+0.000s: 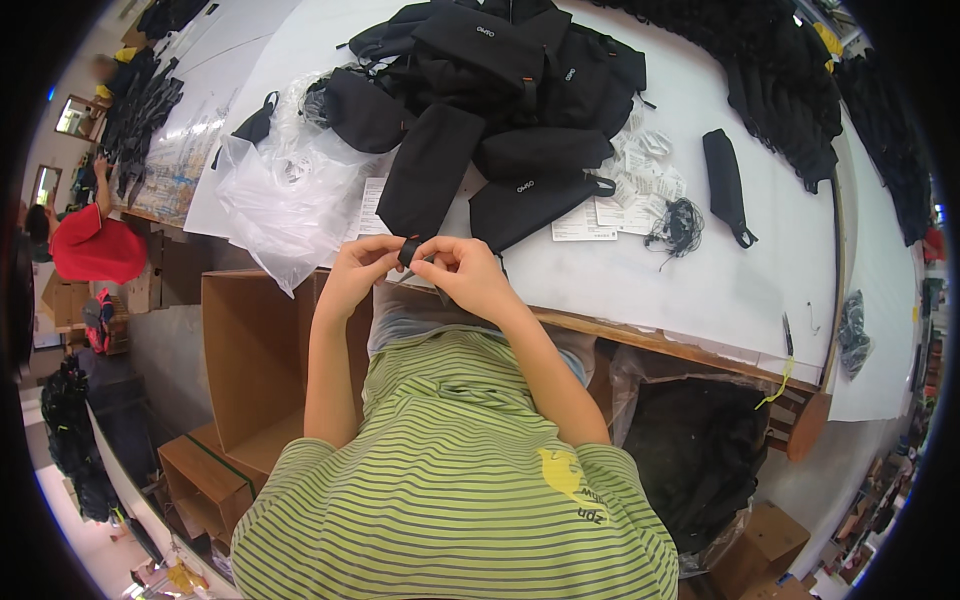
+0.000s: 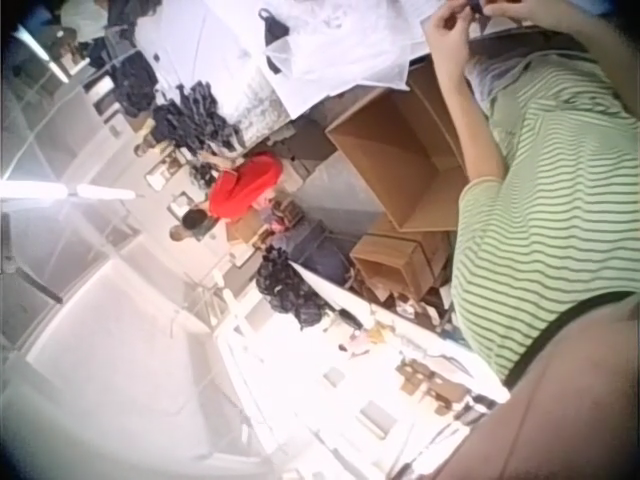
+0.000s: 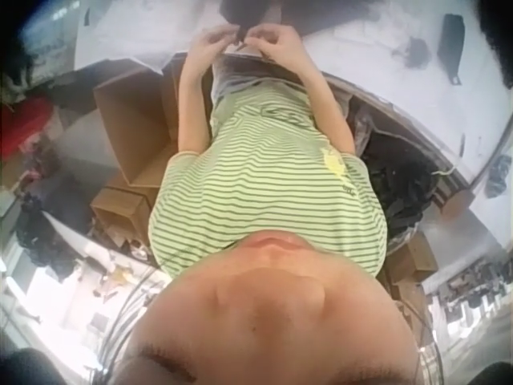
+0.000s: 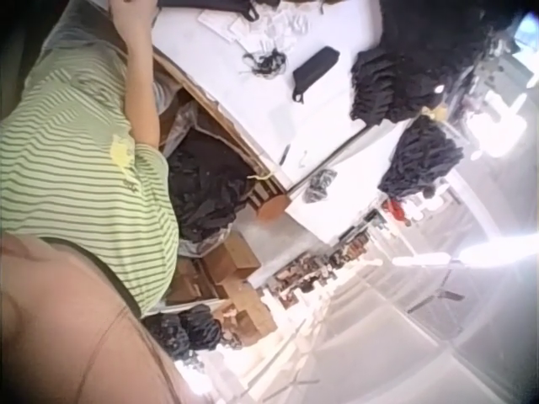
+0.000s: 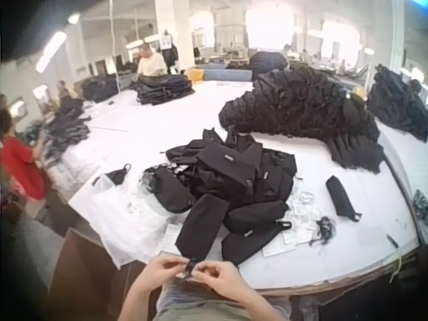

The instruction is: The recorder is shown inserting a pair of items into a black fabric pouch, then adding an instructional slip and a small silica packet, and finally closing the pouch's zipper.

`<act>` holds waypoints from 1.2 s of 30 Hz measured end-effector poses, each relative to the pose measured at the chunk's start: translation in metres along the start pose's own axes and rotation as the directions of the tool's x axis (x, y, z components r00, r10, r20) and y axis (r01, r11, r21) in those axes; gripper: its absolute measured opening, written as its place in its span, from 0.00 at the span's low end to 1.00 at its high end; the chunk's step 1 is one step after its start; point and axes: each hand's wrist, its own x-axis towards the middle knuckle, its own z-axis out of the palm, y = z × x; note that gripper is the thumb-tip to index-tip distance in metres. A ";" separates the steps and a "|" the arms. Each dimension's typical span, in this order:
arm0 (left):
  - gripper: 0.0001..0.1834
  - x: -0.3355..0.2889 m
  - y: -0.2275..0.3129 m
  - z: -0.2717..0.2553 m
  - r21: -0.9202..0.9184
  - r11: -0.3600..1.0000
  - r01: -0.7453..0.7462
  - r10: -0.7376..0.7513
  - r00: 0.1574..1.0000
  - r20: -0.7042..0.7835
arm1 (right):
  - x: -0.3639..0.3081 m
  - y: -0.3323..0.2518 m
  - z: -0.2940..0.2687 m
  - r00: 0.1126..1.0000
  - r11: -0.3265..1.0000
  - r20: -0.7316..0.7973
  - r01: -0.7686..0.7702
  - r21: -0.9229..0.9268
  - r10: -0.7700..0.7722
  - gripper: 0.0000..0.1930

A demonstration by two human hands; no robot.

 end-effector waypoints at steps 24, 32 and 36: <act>0.03 -0.004 0.031 0.039 0.107 0.931 -0.350 0.358 0.813 -0.460 | -0.003 -0.006 -0.017 0.974 0.923 -0.163 0.205 0.326 -0.158 0.08; 0.05 -0.011 0.049 0.052 -0.139 0.960 -0.244 0.193 0.932 -0.307 | -0.010 -0.015 -0.021 0.951 0.844 -0.265 0.272 0.462 -0.160 0.04; 0.05 -0.011 0.053 0.058 0.017 0.972 -0.233 0.228 0.931 -0.285 | -0.012 -0.015 -0.018 0.945 0.874 -0.287 0.266 0.406 -0.155 0.06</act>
